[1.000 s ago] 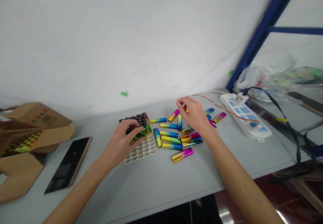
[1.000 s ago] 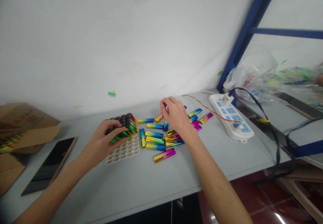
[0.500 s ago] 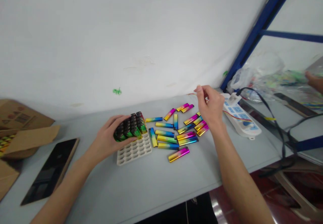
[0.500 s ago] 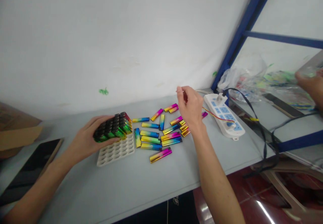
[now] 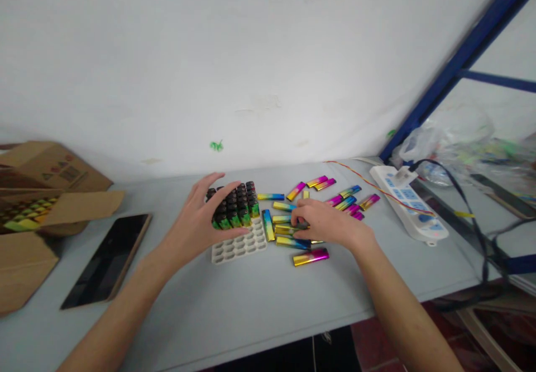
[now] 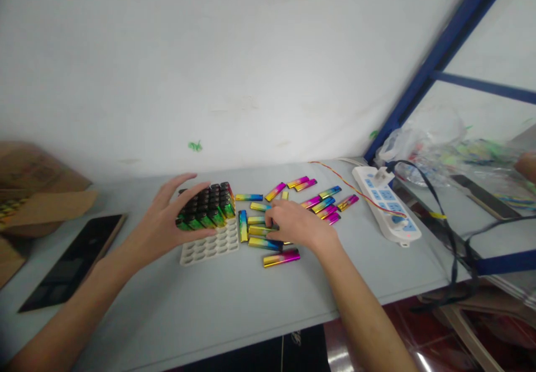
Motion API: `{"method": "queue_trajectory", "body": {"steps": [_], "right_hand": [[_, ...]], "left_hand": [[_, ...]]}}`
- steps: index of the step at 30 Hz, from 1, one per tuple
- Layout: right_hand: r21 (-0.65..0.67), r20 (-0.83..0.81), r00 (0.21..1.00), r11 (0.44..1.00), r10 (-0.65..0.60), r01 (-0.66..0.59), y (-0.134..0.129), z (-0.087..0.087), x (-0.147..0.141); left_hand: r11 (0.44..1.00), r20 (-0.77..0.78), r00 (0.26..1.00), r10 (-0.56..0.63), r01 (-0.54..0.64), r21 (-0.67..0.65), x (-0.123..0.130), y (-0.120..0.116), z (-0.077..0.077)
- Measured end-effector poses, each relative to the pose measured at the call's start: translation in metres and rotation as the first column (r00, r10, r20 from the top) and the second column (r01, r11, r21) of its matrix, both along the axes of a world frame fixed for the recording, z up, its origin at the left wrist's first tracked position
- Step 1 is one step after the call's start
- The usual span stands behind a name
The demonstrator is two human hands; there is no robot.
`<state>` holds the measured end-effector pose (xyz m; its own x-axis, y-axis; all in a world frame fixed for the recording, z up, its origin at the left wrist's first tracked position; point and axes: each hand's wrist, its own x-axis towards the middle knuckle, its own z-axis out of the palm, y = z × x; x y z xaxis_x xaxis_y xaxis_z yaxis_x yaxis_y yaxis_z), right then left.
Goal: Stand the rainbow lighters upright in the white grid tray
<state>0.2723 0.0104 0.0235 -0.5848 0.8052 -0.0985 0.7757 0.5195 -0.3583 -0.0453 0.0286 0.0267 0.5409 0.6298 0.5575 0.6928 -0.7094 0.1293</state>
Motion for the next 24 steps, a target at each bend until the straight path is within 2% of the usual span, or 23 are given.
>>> {"method": "queue_trajectory", "body": {"steps": [3,4,6,8,10,12,15,18,20,22,24], "right_hand": [[-0.005,0.009,1.000,1.000,0.019,-0.019,0.000,-0.001,0.001],[-0.003,-0.022,0.999,1.000,0.030,-0.030,0.002,-0.001,0.002],[0.006,-0.115,0.992,0.999,0.047,-0.046,0.006,0.000,0.007],[0.003,-0.217,0.975,0.998,0.055,-0.056,0.009,0.002,0.009],[-0.016,-0.295,0.952,0.996,0.078,-0.087,0.010,0.005,0.008],[-0.003,-0.351,0.928,0.991,0.122,-0.131,0.008,0.008,0.002],[0.066,-0.412,0.887,0.978,0.207,-0.197,0.004,0.008,-0.011],[0.087,-0.479,0.853,0.978,0.208,-0.190,0.001,0.005,-0.021],[0.057,-0.552,0.821,0.989,0.145,-0.136,0.000,0.003,-0.022],[0.048,-0.603,0.795,0.998,0.064,-0.044,0.001,0.004,-0.020],[0.115,-0.593,0.805,0.991,0.014,0.068,0.002,0.006,-0.015]], "left_hand": [[0.988,0.162,0.984,-0.079,0.055,0.145,0.013,-0.026,0.014],[0.978,0.229,0.963,-0.140,0.099,0.184,0.018,-0.034,0.015],[0.966,0.297,0.925,-0.238,0.192,0.176,0.028,-0.047,0.011],[0.974,0.304,0.927,-0.222,0.198,0.107,0.035,-0.053,0.001],[0.981,0.277,0.947,-0.161,0.183,-0.056,0.040,-0.053,-0.009],[0.950,0.274,0.955,-0.115,0.186,-0.251,0.041,-0.049,-0.017],[0.842,0.350,0.934,-0.067,0.241,-0.483,0.041,-0.043,-0.019],[0.694,0.433,0.901,0.028,0.295,-0.657,0.042,-0.042,-0.018],[0.575,0.470,0.878,0.091,0.339,-0.745,0.041,-0.043,-0.019],[0.435,0.532,0.836,0.137,0.432,-0.790,0.039,-0.044,-0.022],[0.300,0.614,0.769,0.179,0.551,-0.778,0.037,-0.044,-0.025]]}}
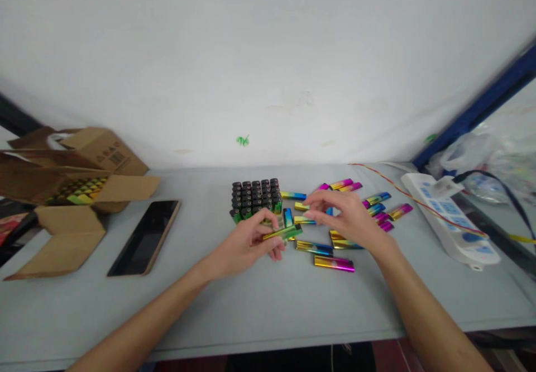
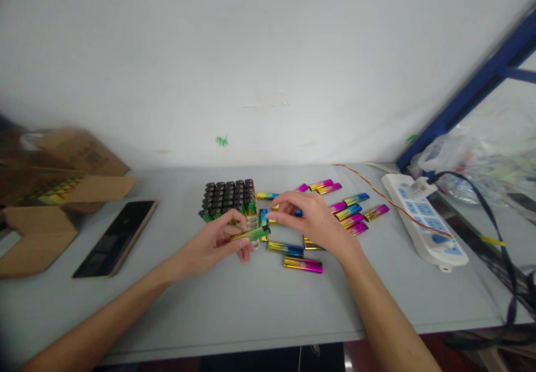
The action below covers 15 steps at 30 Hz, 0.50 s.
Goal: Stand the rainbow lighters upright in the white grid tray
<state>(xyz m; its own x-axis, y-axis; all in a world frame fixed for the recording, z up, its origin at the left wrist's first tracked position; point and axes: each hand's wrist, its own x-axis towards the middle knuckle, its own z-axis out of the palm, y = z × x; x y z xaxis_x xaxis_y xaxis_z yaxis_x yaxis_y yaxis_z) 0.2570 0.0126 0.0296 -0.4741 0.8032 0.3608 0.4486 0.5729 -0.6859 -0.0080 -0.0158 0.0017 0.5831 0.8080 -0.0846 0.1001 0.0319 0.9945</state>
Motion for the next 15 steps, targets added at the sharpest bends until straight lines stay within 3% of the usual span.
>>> {"method": "queue_trajectory", "body": {"steps": [4,8,15], "right_hand": [[0.177,0.099,0.986,0.977,-0.137,0.118,0.004,0.002,0.005],[0.242,0.153,0.978,0.965,-0.141,0.101,0.006,-0.001,0.005],[0.281,0.193,0.972,0.956,-0.138,0.080,0.008,-0.010,0.002]], "left_hand": [[0.989,0.178,0.983,-0.051,0.075,-0.130,-0.001,0.001,-0.003],[0.985,0.208,0.975,-0.081,0.110,-0.134,0.001,0.000,-0.001],[0.969,0.245,0.969,-0.025,0.084,-0.233,0.003,-0.005,-0.003]]}}
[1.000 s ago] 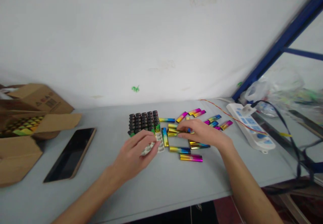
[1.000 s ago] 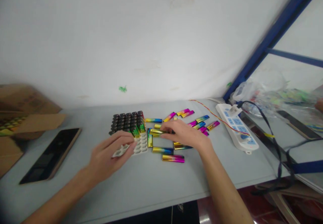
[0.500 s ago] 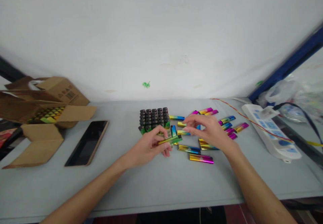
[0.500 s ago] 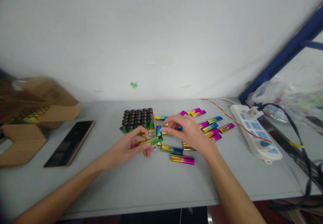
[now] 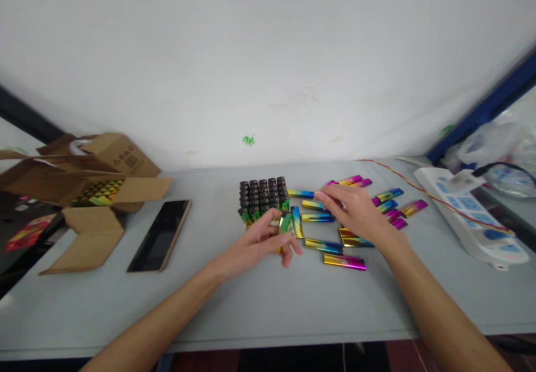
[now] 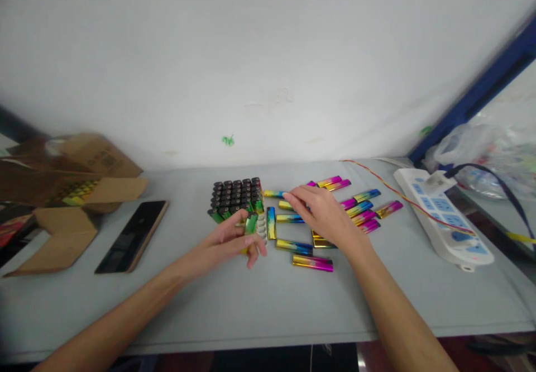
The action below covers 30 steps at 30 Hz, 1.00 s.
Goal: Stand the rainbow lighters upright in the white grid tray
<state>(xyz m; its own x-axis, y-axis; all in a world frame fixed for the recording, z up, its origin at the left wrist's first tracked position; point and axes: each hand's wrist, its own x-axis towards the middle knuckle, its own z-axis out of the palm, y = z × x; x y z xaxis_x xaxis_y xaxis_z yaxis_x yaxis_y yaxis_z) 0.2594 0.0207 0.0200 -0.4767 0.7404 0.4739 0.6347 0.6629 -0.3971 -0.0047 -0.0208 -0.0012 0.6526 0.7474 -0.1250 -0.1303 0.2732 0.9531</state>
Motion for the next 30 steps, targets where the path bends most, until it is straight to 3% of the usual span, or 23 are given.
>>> {"method": "queue_trajectory", "body": {"steps": [5,10,24,28,30], "right_hand": [[-0.004,0.009,1.000,1.000,0.015,-0.015,0.001,-0.001,-0.001],[0.001,0.032,0.999,1.000,0.020,-0.021,0.002,-0.003,-0.001],[-0.016,0.080,0.997,1.000,0.011,-0.010,0.003,-0.008,-0.001],[-0.026,0.072,0.997,1.000,0.016,-0.014,0.004,-0.009,-0.001],[-0.030,0.075,0.997,1.000,0.011,-0.009,0.004,-0.009,-0.001]], "left_hand": [[0.978,0.034,0.996,0.083,-0.075,-0.196,0.005,0.001,0.004],[0.970,0.009,0.994,0.108,-0.103,-0.221,0.006,0.003,0.008],[0.956,-0.025,0.977,0.211,-0.211,-0.204,0.003,0.004,0.000],[0.969,-0.051,0.980,0.193,-0.199,-0.147,0.005,0.001,0.007],[0.977,-0.085,0.975,0.205,-0.209,-0.039,0.005,-0.002,0.013]]}}
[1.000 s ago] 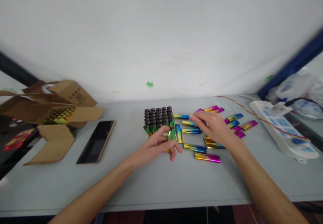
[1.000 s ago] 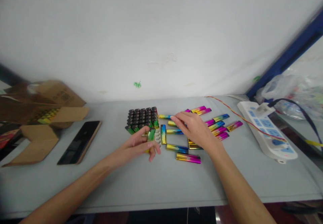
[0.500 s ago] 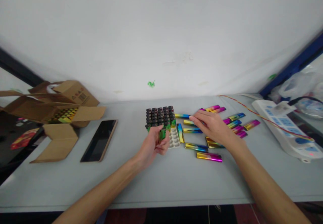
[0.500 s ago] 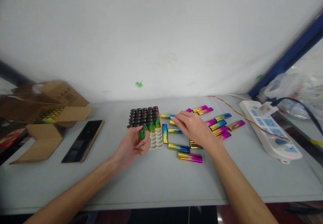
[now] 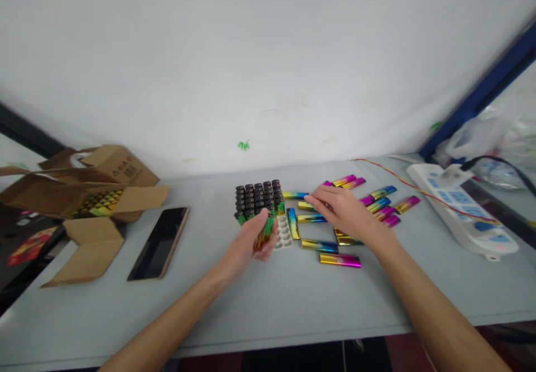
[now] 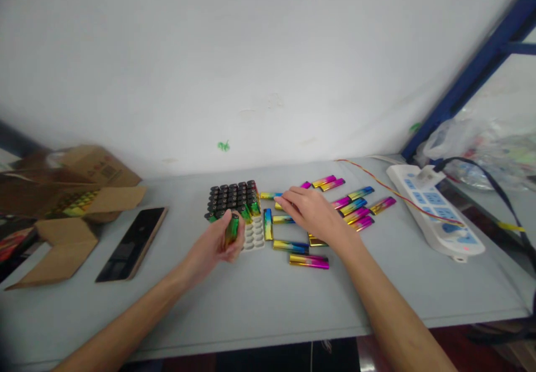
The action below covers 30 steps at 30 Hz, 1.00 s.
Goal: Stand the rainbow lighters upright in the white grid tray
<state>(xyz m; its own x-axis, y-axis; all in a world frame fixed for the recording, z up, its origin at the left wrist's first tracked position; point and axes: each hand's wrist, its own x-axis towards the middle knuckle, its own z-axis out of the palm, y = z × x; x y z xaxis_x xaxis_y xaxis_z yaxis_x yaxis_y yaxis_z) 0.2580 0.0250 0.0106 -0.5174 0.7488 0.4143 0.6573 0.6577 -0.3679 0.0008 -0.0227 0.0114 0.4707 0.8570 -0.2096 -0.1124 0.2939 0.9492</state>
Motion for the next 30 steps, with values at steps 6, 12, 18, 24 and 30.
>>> {"method": "queue_trajectory", "body": {"steps": [6,12,18,24,30], "right_hand": [[0.005,0.049,0.999,1.000,-0.019,0.019,-0.001,0.002,0.000],[0.016,0.048,0.999,1.000,0.005,-0.006,-0.001,0.007,-0.001],[0.026,0.018,1.000,1.000,-0.017,0.017,-0.002,0.011,0.003],[0.061,0.002,0.999,0.998,-0.036,0.036,-0.003,0.014,0.006],[0.033,0.008,0.998,0.998,-0.055,0.055,-0.001,0.013,0.007]], "left_hand": [[0.878,-0.201,0.974,0.107,0.002,0.478,-0.007,0.001,0.029],[0.491,-0.396,0.808,0.436,0.155,0.857,-0.007,0.017,0.055],[0.332,-0.496,0.711,0.498,0.372,0.867,-0.001,0.038,0.042],[0.197,-0.530,0.644,0.552,0.517,0.833,-0.004,0.047,0.018],[0.295,-0.554,0.623,0.553,0.475,0.829,-0.012,0.050,0.023]]}}
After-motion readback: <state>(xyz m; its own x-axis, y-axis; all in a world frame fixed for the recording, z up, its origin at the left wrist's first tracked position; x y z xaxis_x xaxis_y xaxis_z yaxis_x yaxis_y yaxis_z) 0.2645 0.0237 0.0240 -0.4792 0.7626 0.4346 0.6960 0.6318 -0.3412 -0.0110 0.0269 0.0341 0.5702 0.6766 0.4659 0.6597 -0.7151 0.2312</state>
